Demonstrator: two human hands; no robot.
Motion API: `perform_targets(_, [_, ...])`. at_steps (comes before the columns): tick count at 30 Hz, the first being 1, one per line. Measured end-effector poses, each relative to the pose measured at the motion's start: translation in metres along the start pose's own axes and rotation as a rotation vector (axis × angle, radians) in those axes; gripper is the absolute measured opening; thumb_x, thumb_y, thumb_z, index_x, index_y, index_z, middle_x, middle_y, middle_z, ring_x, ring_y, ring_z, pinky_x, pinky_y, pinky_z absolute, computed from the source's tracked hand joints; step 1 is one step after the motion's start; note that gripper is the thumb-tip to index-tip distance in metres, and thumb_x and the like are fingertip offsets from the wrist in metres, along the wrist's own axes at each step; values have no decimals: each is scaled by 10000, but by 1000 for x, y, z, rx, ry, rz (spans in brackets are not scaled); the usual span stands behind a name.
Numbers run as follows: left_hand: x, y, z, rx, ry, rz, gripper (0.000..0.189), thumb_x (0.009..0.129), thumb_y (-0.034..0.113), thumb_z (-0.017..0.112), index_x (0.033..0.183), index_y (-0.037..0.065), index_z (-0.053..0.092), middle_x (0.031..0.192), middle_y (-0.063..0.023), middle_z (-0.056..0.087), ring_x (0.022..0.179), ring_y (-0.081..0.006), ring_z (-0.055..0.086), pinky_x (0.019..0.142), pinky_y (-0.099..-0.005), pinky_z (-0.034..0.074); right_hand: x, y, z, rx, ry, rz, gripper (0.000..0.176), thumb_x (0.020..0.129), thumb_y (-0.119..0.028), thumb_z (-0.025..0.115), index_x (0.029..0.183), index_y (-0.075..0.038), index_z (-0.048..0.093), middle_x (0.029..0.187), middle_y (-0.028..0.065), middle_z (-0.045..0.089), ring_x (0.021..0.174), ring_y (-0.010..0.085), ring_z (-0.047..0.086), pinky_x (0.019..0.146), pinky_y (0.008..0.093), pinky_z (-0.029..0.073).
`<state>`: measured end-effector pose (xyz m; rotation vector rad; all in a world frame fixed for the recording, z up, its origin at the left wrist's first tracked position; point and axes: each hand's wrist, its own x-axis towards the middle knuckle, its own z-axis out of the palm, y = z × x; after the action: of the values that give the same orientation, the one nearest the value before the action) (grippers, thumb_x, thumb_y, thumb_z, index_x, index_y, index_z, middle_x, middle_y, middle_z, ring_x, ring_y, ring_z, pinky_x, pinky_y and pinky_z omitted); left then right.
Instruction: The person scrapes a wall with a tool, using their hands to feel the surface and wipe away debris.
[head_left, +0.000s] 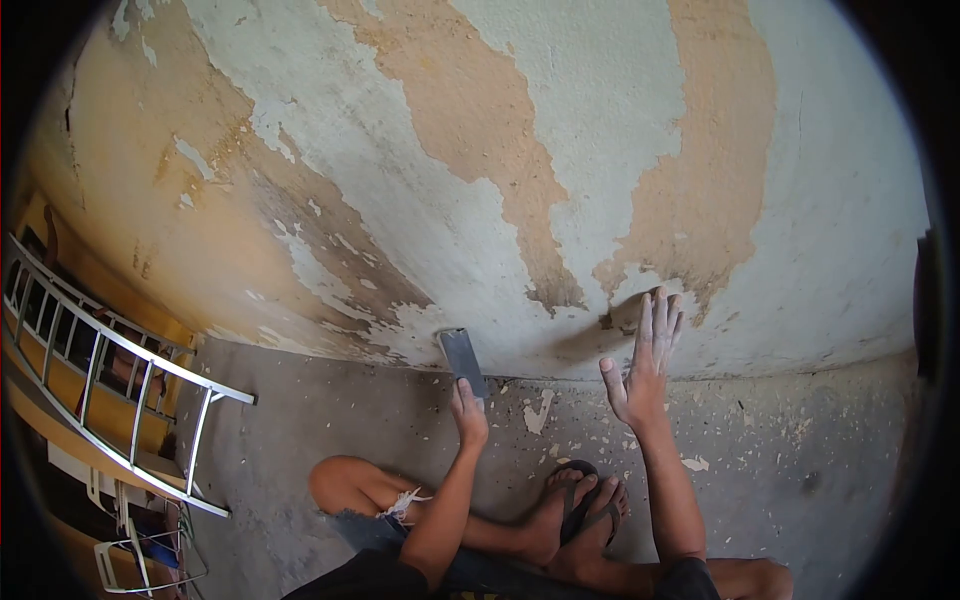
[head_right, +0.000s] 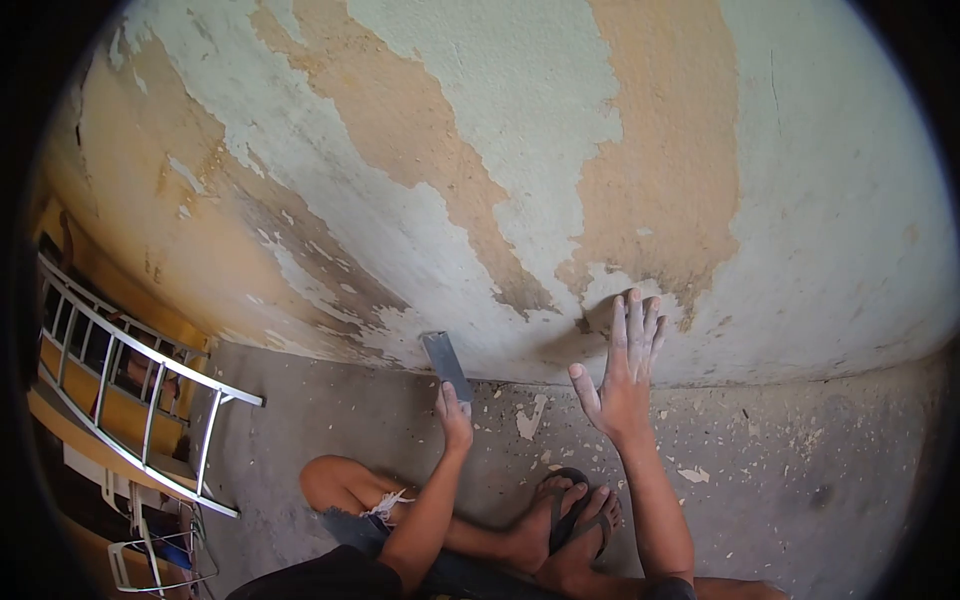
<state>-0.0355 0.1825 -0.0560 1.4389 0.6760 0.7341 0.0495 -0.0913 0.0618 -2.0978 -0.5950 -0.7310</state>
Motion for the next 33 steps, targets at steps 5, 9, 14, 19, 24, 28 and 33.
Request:
perform_targets(5, [39, 52, -6, -67, 32, 72, 415, 1066, 420, 411, 1033, 37, 565, 815, 30, 446, 685, -89, 401, 577, -265, 350, -2, -2, 2, -13, 4, 3, 875, 948, -565, 490, 1566, -18, 198, 1635, 210, 152, 1515, 425, 65, 1201, 576, 20])
perform_targets(9, [38, 48, -12, -54, 57, 98, 420, 1063, 431, 410, 967, 50, 556, 796, 46, 421, 661, -67, 361, 549, -269, 304, -4, 0, 3, -19, 11, -5, 875, 948, -568, 488, 1565, -18, 202, 1634, 210, 154, 1515, 423, 68, 1201, 575, 21])
perform_targets(14, [30, 3, -16, -15, 83, 148, 411, 1058, 439, 426, 980, 57, 554, 778, 54, 412, 643, -58, 335, 538, -260, 274, -2, -3, 0, -12, -4, -2, 875, 946, -567, 497, 1564, -18, 208, 1636, 209, 150, 1515, 424, 66, 1200, 576, 24])
perform_targets(19, [59, 84, -9, -191, 51, 181, 375, 1050, 445, 448, 1029, 86, 555, 797, 59, 414, 637, -50, 327, 531, -241, 261, -3, -1, 1, -3, -7, 9, 873, 941, -559, 509, 1566, -28, 209, 1637, 208, 148, 1516, 423, 64, 1199, 579, 23])
perform_targets(24, [27, 19, -21, -90, -10, 32, 360, 1037, 470, 475, 1009, 118, 545, 770, 68, 358, 625, -45, 310, 522, -231, 250, -2, -4, 0, -14, -2, 12, 866, 939, -551, 512, 1568, -37, 211, 1637, 207, 149, 1516, 423, 63, 1198, 580, 19])
perform_targets(28, [28, 14, -21, -164, -27, -102, 356, 1032, 481, 481, 980, 133, 532, 751, 71, 351, 611, -37, 313, 501, -223, 238, 0, -3, -2, -3, -8, 9, 870, 938, -555, 513, 1568, -37, 212, 1638, 203, 151, 1515, 425, 66, 1199, 577, 20])
perform_targets(33, [56, 64, -27, -261, -1, 64, 376, 1033, 487, 475, 919, 132, 524, 725, 75, 363, 586, -39, 317, 482, -223, 229, -3, -2, 0, -3, -9, 8, 876, 937, -559, 513, 1569, -35, 208, 1637, 208, 148, 1515, 427, 61, 1199, 578, 18])
